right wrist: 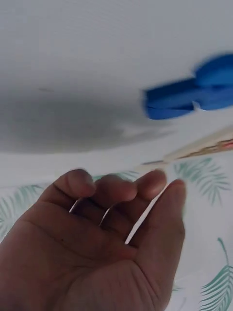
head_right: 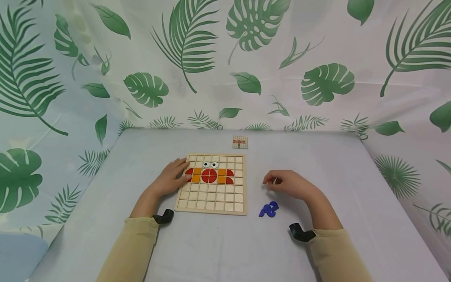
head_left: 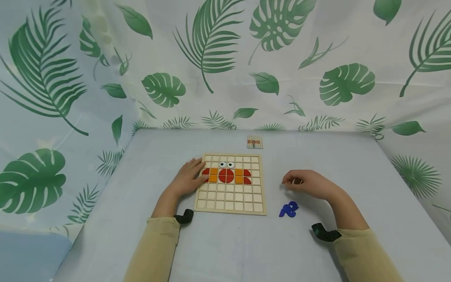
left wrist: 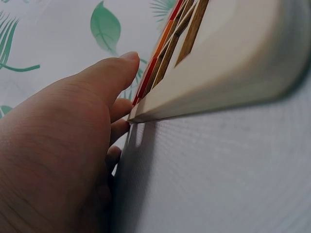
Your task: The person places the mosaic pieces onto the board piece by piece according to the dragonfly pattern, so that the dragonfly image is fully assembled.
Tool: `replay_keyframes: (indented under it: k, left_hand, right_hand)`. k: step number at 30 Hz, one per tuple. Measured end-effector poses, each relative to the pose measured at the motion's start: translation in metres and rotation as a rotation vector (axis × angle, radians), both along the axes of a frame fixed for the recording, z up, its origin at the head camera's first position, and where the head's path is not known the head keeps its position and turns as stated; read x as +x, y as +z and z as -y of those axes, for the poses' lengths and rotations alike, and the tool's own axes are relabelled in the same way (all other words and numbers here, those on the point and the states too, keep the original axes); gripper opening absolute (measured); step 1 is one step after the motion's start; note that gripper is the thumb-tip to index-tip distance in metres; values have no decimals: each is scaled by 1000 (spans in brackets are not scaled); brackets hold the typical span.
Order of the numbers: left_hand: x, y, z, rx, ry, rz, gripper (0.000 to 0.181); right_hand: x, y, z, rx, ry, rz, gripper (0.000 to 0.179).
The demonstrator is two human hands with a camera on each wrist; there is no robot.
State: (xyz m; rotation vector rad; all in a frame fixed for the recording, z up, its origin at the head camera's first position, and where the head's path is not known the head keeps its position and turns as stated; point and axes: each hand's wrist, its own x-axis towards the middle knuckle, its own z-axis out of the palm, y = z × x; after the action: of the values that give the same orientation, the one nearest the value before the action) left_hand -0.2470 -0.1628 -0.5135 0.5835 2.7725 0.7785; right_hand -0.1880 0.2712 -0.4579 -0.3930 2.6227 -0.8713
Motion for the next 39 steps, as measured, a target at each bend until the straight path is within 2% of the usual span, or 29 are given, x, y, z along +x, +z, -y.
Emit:
replay_keyframes:
  k: [5,8,13,17,22,29,31,39]
  left_hand:
    - [0,-2,0,-6,-4,1,66]
    - [0,-3,0,-3,-2,1,65]
    - [0,-6,0,1,2,1,66]
    - [-1,-7,0,0,0,-8,66]
    - [-1,-7,1,3,-2,-4,66]
    - [0,-4,1,-6,-3,0,65]
    - [0,-4,2,-5,-4,-2,65]
    - [-2,-3,2,-5,0,-6,65]
  right_hand:
    - [12,-4,-19,19,86,87,17]
    - [16,-8,-26,29,155,109,19]
    - [20,-12,-30,8,251,79,23]
    - [20,-15,-29,2,285,43,22]
    - [19,-20,-27,14,272,-8,18]
    - [12,-28,-24,82,101,-70,14]
    - [11,-30,-24,91,77,-76,16]
    - [13,-27,-30,25,132,-66,28]
